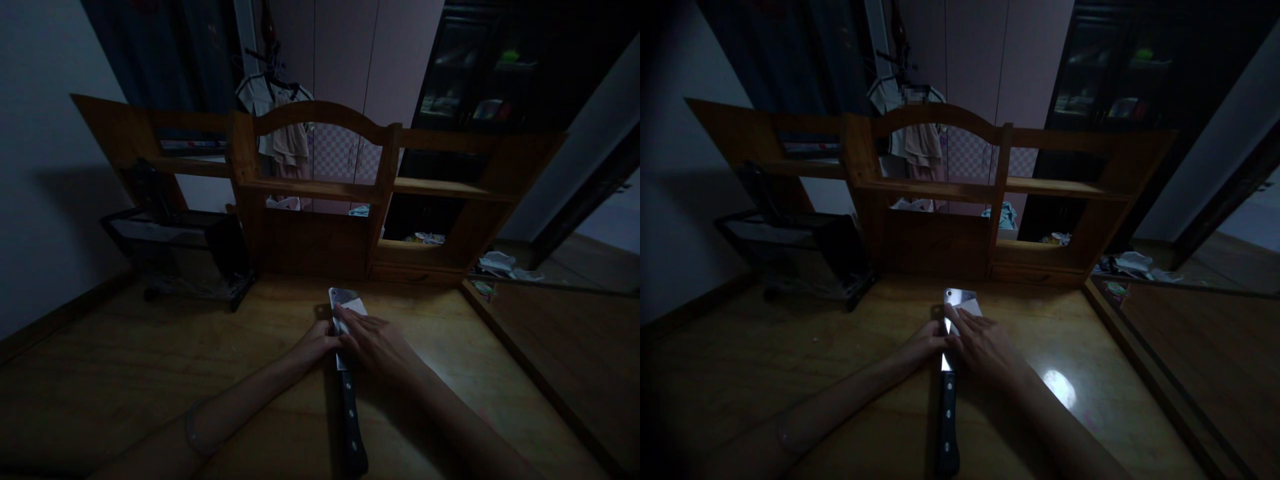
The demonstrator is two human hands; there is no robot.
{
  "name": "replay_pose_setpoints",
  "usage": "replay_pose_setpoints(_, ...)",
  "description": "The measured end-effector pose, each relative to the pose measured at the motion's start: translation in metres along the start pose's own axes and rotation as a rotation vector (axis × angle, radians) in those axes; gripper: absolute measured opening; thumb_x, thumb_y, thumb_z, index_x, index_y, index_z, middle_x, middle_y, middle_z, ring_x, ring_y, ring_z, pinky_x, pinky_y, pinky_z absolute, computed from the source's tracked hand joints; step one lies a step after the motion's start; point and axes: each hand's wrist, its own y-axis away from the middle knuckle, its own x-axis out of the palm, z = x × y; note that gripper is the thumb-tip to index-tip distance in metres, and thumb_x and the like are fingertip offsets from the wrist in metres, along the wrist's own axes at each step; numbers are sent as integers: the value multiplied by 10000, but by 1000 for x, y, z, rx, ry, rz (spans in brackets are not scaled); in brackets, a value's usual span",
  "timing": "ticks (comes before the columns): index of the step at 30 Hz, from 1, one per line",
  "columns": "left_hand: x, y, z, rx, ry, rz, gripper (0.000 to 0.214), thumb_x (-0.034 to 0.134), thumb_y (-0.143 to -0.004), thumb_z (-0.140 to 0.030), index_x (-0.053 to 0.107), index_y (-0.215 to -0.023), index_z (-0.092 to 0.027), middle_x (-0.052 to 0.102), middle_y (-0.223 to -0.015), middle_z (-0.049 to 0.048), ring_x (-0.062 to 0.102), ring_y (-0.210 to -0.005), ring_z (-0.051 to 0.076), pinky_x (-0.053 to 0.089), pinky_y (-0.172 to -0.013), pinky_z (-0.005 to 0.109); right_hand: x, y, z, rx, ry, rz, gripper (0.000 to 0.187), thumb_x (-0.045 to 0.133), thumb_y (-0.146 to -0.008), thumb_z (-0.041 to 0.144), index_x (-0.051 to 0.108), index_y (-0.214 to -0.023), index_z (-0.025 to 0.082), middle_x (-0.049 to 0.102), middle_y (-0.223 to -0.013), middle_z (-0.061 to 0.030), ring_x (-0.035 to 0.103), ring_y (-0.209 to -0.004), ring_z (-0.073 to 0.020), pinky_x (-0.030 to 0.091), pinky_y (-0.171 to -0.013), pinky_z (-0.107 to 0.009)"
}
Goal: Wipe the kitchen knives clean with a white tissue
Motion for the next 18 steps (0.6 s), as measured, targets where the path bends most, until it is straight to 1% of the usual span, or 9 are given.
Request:
replay_pose_setpoints(2,2,2,-3,9,19,14,273,716,-690,-220,690,-939,-112,697,-908,81,637,-850,222,460,-797,310,-1,0,1,26,-32,2,586,432,-975,283,171,-1492,191,497,-1385,-104,548,-1188,-209,479,-974,-357)
replay_pose_setpoints(3,3,2,-4,12,21,10,268,718,-687,-221,692,-931,-114,697,-895,76,636,-833,215,459,-783,303,-1,0,0,38,-37,6,584,433,-976,294,179,-1490,184,499,-1382,-110,558,-1174,-212,485,-963,-357)
replay_pose_setpoints(5,3,2,-4,2,2,-12,240,723,-674,-225,695,-879,-103,695,-843,70,629,-779,198,456,-737,284,1,1,-1,52,-19,22,525,419,-982,318,271,-1461,163,509,-1370,-127,554,-1180,-226,474,-972,-372)
replay_pose_setpoints(8,2,0,-3,-17,-40,-45,202,715,-660,-217,697,-818,-91,691,-805,70,618,-748,186,448,-701,268,4,1,-3,48,23,51,439,384,-993,338,416,-1384,142,513,-1364,-137,515,-1228,-230,428,-1025,-383)
replay_pose_setpoints(12,0,-2,-2,-10,-43,-38,203,692,-666,-196,700,-839,-91,696,-816,69,620,-749,179,447,-712,263,5,1,-6,42,45,59,423,365,-995,352,457,-1358,155,504,-1374,-124,497,-1247,-225,420,-1033,-376)
replay_pose_setpoints(18,1,-2,-1,6,21,1,251,662,-665,-148,696,-909,-105,697,-857,66,628,-784,184,451,-730,267,6,1,-7,95,94,63,411,342,-999,369,528,-1289,145,552,-1322,-137,568,-1167,-233,454,-983,-370)
